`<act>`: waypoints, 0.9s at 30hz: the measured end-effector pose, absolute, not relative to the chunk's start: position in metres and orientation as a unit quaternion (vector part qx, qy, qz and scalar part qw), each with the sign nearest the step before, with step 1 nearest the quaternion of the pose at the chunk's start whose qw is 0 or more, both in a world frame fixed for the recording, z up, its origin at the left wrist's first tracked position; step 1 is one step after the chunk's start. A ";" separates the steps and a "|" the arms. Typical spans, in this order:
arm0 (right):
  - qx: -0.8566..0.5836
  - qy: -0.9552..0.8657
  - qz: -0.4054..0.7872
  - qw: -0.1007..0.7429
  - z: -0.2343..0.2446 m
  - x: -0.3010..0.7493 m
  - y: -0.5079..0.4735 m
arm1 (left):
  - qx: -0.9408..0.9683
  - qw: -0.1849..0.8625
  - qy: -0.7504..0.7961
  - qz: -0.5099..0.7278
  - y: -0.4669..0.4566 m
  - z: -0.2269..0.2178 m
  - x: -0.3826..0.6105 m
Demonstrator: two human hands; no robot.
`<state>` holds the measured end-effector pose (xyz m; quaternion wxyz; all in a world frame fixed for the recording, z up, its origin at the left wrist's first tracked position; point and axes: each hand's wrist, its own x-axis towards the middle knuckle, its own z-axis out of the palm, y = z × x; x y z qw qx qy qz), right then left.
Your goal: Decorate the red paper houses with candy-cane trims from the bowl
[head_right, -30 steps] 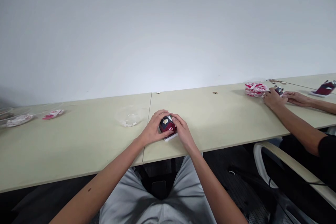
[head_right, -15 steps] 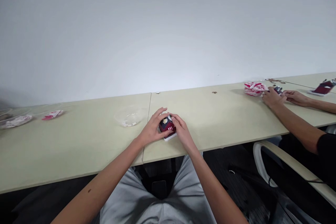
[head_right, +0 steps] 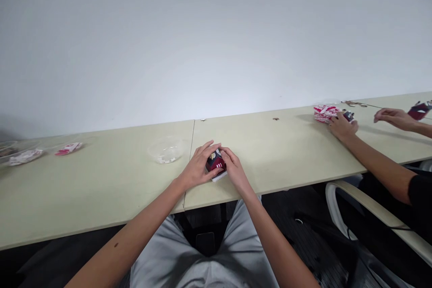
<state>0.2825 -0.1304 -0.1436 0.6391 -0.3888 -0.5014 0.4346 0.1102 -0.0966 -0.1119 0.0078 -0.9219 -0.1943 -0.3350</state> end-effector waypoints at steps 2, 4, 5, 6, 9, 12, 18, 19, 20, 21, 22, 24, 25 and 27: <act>-0.389 -0.500 0.434 0.641 -0.144 0.283 -0.130 | -0.920 0.003 -0.188 -0.345 -0.096 -0.113 0.111; -0.389 -0.498 0.438 0.640 -0.144 0.283 -0.129 | -0.916 -0.001 -0.188 -0.356 -0.096 -0.113 0.112; -0.389 -0.497 0.441 0.638 -0.143 0.283 -0.129 | -0.913 -0.004 -0.190 -0.360 -0.097 -0.113 0.112; -0.390 -0.495 0.443 0.637 -0.143 0.282 -0.129 | -0.912 -0.006 -0.192 -0.363 -0.097 -0.112 0.112; -0.391 -0.499 0.440 0.636 -0.141 0.280 -0.132 | -0.910 -0.008 -0.184 -0.370 -0.097 -0.109 0.113; -0.390 -0.539 0.410 0.624 -0.138 0.280 -0.137 | -0.908 0.002 -0.165 -0.386 -0.097 -0.105 0.112; -0.457 -0.602 0.282 0.591 -0.121 0.315 -0.146 | -0.913 0.033 -0.177 -0.367 -0.119 -0.093 0.082; -0.472 -0.600 0.259 0.593 -0.117 0.326 -0.148 | -0.911 0.042 -0.182 -0.367 -0.127 -0.091 0.070; -0.484 -0.594 0.234 0.598 -0.113 0.338 -0.150 | -0.907 0.048 -0.194 -0.370 -0.136 -0.090 0.054; -0.494 -0.585 0.208 0.608 -0.110 0.350 -0.152 | -0.900 0.054 -0.207 -0.380 -0.144 -0.088 0.036; -0.499 -0.576 0.184 0.621 -0.108 0.362 -0.155 | -0.890 0.060 -0.230 -0.390 -0.152 -0.085 0.015; -0.499 -0.564 0.151 0.641 -0.106 0.383 -0.159 | -0.850 0.095 -0.292 -0.428 -0.163 -0.076 -0.034; -0.500 -0.563 0.141 0.643 -0.107 0.392 -0.161 | -0.830 0.120 -0.325 -0.437 -0.165 -0.071 -0.060; -0.512 -0.569 0.126 0.631 -0.111 0.407 -0.161 | -0.781 0.149 -0.421 -0.436 -0.164 -0.062 -0.114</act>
